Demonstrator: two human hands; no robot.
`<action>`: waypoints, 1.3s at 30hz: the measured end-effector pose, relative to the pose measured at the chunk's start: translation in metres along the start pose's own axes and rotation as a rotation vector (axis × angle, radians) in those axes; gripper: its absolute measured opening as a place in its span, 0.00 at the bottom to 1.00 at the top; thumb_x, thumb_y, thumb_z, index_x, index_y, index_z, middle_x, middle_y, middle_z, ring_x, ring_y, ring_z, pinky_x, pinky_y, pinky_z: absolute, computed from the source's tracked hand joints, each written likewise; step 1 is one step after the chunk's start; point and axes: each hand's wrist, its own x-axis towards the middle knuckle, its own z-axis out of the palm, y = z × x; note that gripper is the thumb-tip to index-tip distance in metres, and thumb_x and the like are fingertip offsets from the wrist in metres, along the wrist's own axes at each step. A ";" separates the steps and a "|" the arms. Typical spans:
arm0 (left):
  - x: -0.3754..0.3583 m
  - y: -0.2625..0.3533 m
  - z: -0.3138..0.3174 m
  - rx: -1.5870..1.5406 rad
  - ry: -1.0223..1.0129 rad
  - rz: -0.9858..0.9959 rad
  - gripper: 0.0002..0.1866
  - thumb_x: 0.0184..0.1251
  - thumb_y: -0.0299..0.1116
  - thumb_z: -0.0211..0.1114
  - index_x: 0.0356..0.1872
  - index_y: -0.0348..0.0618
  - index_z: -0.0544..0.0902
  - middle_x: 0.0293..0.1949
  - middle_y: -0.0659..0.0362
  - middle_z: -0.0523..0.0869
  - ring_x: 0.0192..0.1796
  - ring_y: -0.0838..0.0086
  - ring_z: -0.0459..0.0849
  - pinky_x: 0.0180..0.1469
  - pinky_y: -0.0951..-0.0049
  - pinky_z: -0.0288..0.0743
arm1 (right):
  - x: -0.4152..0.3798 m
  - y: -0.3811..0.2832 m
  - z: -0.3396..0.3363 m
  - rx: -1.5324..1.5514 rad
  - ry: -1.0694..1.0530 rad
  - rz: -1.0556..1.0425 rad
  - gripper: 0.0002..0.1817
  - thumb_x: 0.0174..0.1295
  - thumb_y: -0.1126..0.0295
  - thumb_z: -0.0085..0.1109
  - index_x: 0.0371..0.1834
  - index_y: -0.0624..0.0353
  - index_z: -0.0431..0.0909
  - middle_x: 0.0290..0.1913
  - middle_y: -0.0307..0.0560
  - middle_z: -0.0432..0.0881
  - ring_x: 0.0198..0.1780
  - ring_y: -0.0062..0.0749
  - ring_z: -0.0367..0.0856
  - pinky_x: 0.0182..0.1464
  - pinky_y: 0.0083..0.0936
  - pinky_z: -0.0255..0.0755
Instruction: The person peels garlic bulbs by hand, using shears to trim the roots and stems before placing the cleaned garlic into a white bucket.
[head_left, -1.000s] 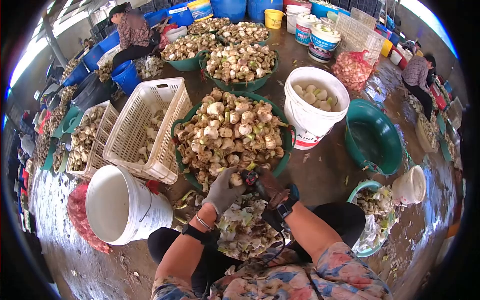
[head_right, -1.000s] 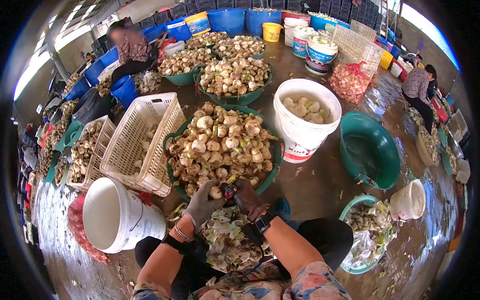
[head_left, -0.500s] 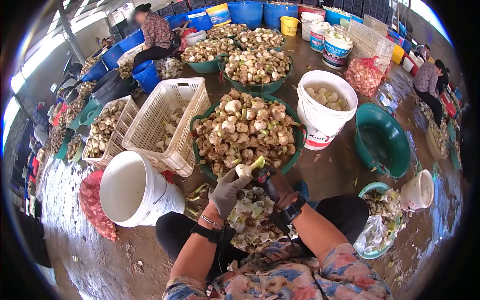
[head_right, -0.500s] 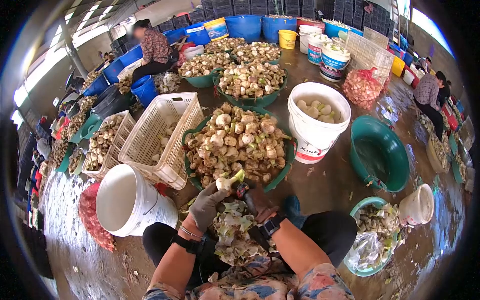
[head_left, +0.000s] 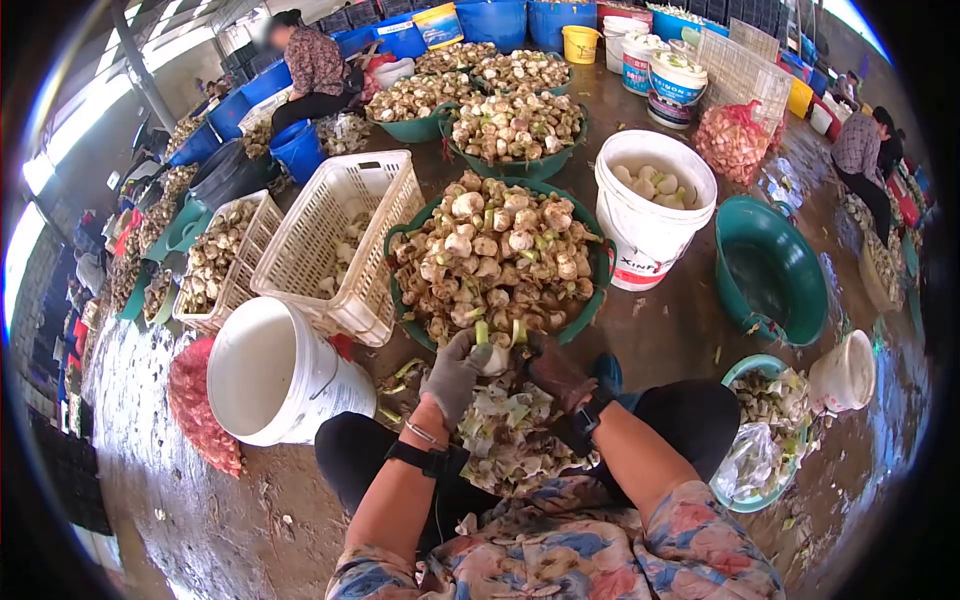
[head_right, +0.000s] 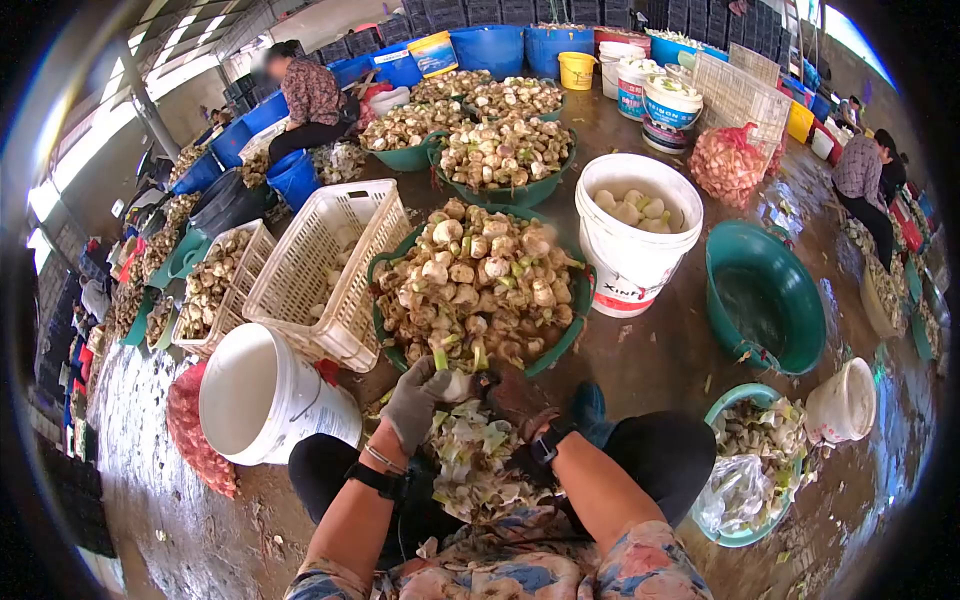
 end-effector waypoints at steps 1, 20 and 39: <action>0.000 -0.002 -0.002 -0.234 -0.024 -0.072 0.13 0.70 0.32 0.57 0.52 0.38 0.75 0.40 0.62 0.82 0.41 0.79 0.81 0.42 0.80 0.76 | 0.002 -0.043 -0.013 -0.162 -0.041 0.068 0.13 0.58 0.71 0.56 0.46 0.62 0.76 0.37 0.53 0.82 0.39 0.40 0.81 0.39 0.34 0.73; 0.091 0.020 -0.076 -0.795 0.144 -0.084 0.19 0.72 0.45 0.49 0.50 0.38 0.72 0.47 0.52 0.79 0.50 0.62 0.79 0.54 0.58 0.75 | -0.005 -0.047 0.010 -0.493 -0.462 0.162 0.14 0.54 0.62 0.57 0.36 0.61 0.77 0.30 0.61 0.79 0.37 0.56 0.79 0.39 0.48 0.70; 0.098 0.085 -0.041 -0.562 0.135 -0.098 0.14 0.72 0.37 0.48 0.50 0.41 0.75 0.45 0.55 0.81 0.45 0.68 0.80 0.46 0.67 0.74 | 0.114 0.209 -0.002 -0.454 0.323 0.571 0.18 0.56 0.69 0.60 0.50 0.60 0.73 0.34 0.41 0.75 0.30 0.32 0.69 0.34 0.30 0.69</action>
